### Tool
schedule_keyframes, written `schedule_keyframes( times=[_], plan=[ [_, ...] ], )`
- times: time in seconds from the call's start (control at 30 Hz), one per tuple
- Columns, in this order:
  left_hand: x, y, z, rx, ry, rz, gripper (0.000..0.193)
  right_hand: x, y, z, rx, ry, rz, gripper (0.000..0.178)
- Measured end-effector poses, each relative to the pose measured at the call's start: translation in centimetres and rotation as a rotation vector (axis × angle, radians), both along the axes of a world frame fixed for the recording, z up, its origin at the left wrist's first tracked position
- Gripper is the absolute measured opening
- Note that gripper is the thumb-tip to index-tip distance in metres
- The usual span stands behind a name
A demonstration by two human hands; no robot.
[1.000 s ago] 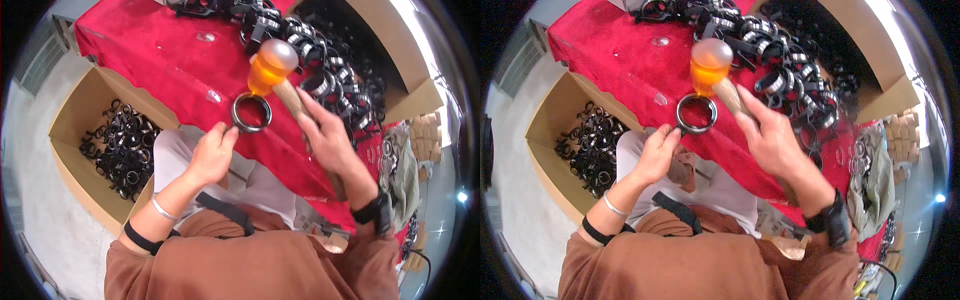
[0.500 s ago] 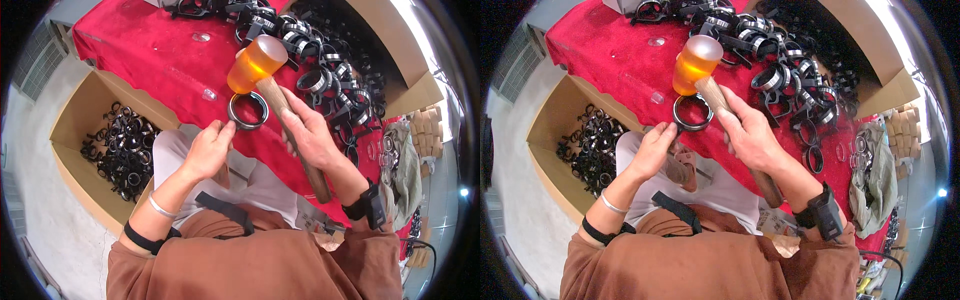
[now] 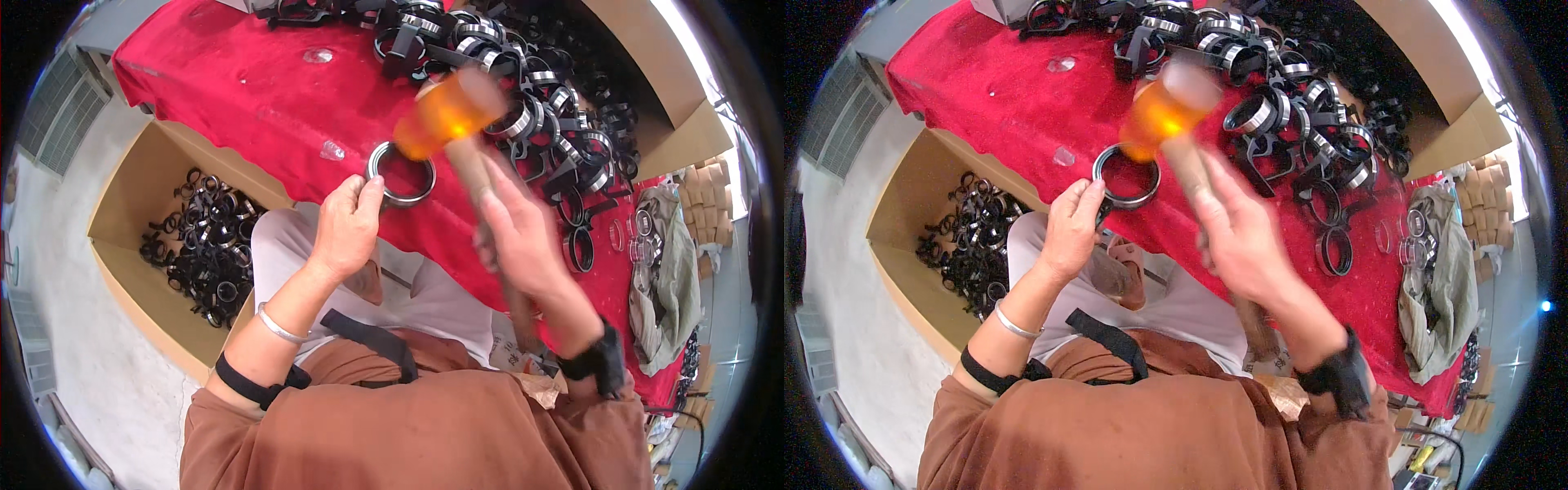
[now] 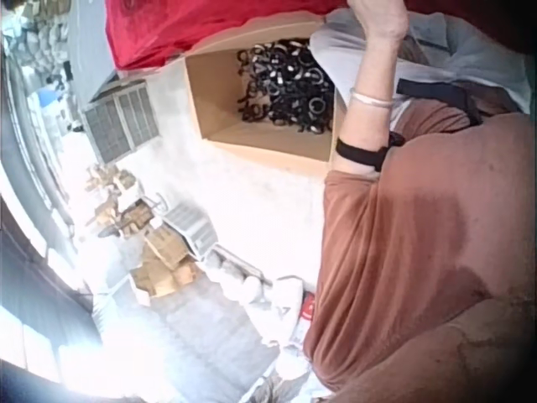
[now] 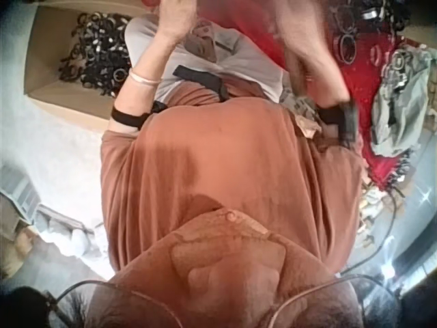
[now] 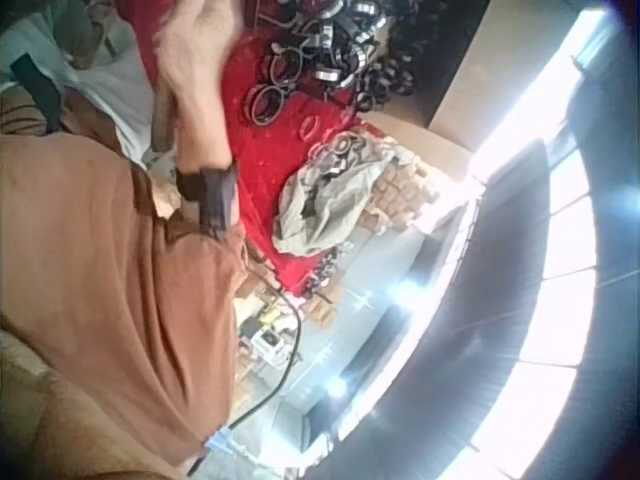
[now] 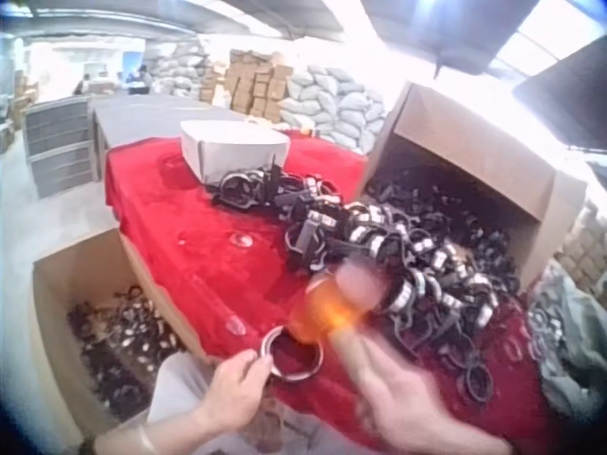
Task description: The recorder is using a rubber mallet to secure circular plastic components together on a red table.
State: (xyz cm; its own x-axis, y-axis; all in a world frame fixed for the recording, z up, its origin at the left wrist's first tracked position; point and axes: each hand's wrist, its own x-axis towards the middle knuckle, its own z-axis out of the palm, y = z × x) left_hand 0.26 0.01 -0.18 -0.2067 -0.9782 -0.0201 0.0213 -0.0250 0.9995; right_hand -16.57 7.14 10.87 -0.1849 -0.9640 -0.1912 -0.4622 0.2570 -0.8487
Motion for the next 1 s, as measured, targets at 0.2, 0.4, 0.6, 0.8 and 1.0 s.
schedule_keyframes(
  times=[0.2,0.4,0.6,0.8,1.0],
  plan=[
    [0.2,0.0,0.2,-0.054,-0.017,0.024,0.034,-1.6,-1.1,0.2,0.097,-0.271,-0.082,0.045],
    [0.3,-0.1,-0.7,-0.028,0.012,0.012,0.033,0.6,-0.6,4.9,-0.438,-0.137,-0.052,0.045],
    [-0.2,0.6,-0.4,-0.114,-0.004,0.058,0.031,0.4,-1.8,-1.5,-0.169,-0.045,0.080,0.046],
    [-0.4,0.4,-0.2,-0.275,-0.138,0.081,0.032,-0.5,-1.2,0.5,-0.079,-0.129,0.011,0.047],
    [-0.3,0.6,-0.9,-0.141,-0.101,0.104,0.036,0.8,3.6,-1.4,-0.479,-0.237,-0.087,0.048]
  ],
)
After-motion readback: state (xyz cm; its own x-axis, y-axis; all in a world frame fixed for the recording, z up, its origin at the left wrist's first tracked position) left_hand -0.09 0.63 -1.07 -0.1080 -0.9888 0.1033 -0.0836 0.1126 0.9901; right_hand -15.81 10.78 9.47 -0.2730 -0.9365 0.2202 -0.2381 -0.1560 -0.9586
